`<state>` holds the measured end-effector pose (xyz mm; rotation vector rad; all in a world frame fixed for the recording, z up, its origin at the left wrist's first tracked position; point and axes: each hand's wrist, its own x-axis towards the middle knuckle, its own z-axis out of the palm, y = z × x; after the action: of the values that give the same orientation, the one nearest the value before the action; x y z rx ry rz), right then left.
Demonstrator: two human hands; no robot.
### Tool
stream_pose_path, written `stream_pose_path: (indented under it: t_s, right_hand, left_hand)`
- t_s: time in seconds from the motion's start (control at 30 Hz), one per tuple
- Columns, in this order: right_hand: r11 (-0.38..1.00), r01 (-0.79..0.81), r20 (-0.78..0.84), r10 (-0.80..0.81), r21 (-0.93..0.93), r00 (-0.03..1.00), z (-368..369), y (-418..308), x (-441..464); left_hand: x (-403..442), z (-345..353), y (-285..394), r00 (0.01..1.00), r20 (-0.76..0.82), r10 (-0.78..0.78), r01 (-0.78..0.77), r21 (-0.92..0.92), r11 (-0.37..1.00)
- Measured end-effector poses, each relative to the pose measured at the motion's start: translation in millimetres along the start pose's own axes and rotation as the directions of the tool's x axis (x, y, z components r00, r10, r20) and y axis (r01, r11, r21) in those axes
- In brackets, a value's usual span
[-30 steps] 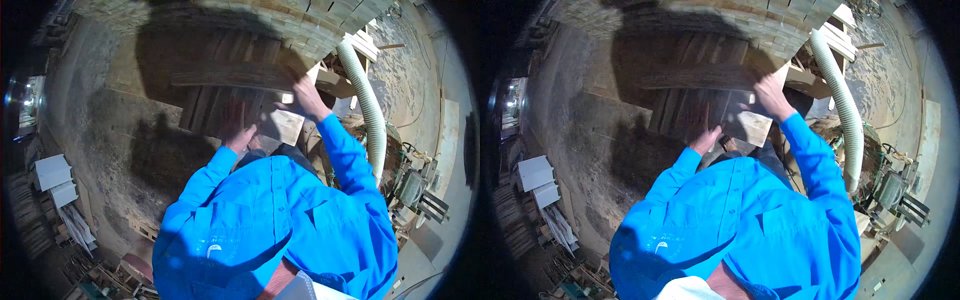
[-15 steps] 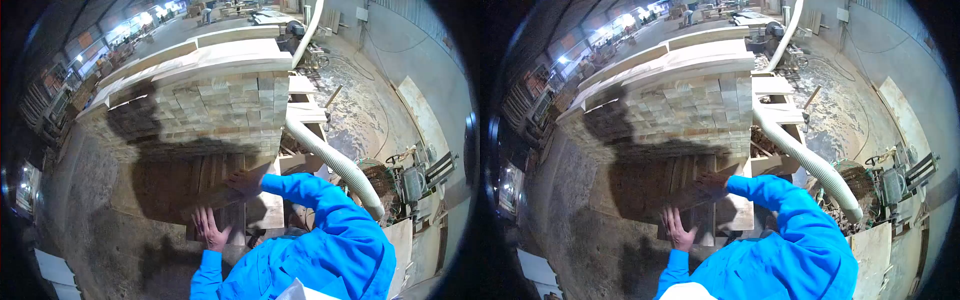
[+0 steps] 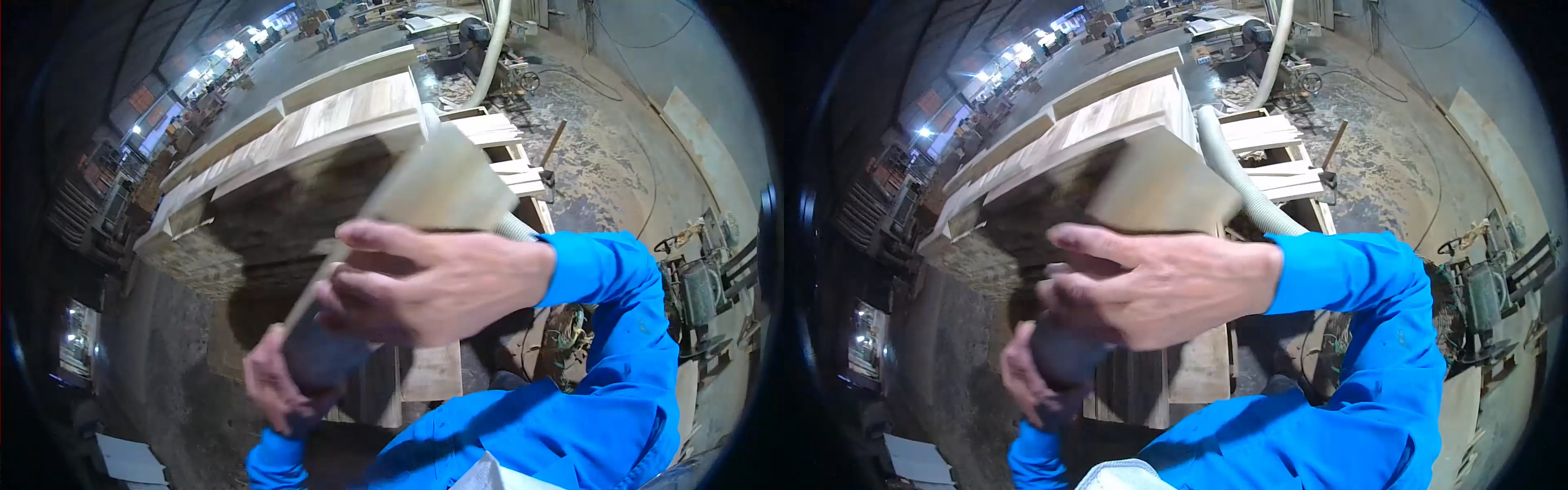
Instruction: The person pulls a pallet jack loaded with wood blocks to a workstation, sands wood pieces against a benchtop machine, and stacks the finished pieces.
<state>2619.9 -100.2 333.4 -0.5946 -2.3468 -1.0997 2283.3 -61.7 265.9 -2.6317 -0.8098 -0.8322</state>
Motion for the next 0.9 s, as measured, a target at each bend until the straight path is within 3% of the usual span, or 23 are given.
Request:
stream_pose_path:
  t_s: [0.1,0.13,0.17,0.23,0.27,0.33,0.47,0.53,0.6,0.9]
  right_hand:
    - [0.977,-0.185,-0.319,0.143,-0.105,0.937,-23.9,40.6,-51.2]
    - [0.939,-0.344,-0.561,0.295,0.020,0.773,-13.6,56.4,-87.1]
    - [0.877,-0.445,-0.735,0.423,0.183,0.530,1.0,71.6,-124.5]
    - [0.657,-0.613,-0.709,0.672,0.438,0.214,30.7,78.8,-187.0]
    - [0.500,-0.725,-0.576,0.798,0.473,0.174,48.0,73.5,-212.0]
    - [0.266,-0.717,-0.348,0.937,0.644,0.036,90.2,54.9,-249.0]
    - [0.011,-0.716,-0.092,0.993,0.698,-0.074,133.4,1.0,-299.6]
    - [-0.063,-0.745,0.038,0.998,0.664,-0.051,136.6,-20.1,-325.8]
    - [-0.156,-0.730,0.125,0.987,0.666,-0.097,135.0,-38.1,-349.3]
    - [-0.285,-0.782,0.253,0.953,0.555,-0.167,137.4,-88.3,-431.9]
  left_hand:
    - [64.1,-22.2,2.4,0.974,-0.062,-0.220,0.209,-0.141,0.968]
    - [102.9,-30.4,10.5,0.962,-0.082,-0.260,0.247,-0.139,0.959]
    - [139.2,-36.2,18.3,0.943,-0.049,-0.328,0.304,-0.261,0.916]
    - [209.7,-34.9,25.1,0.910,0.065,-0.409,0.390,-0.468,0.793]
    - [244.0,-31.3,25.1,0.897,0.139,-0.419,0.422,-0.551,0.720]
    - [303.2,-7.7,16.3,0.882,0.225,-0.414,0.467,-0.528,0.709]
    - [380.6,52.9,-11.9,0.786,0.439,-0.435,0.618,-0.562,0.550]
    - [404.4,84.5,-14.5,0.728,0.549,-0.411,0.683,-0.528,0.506]
    - [412.8,102.9,-2.9,0.679,0.595,-0.430,0.729,-0.481,0.487]
    - [434.7,135.1,9.6,0.685,0.570,-0.454,0.708,-0.376,0.597]
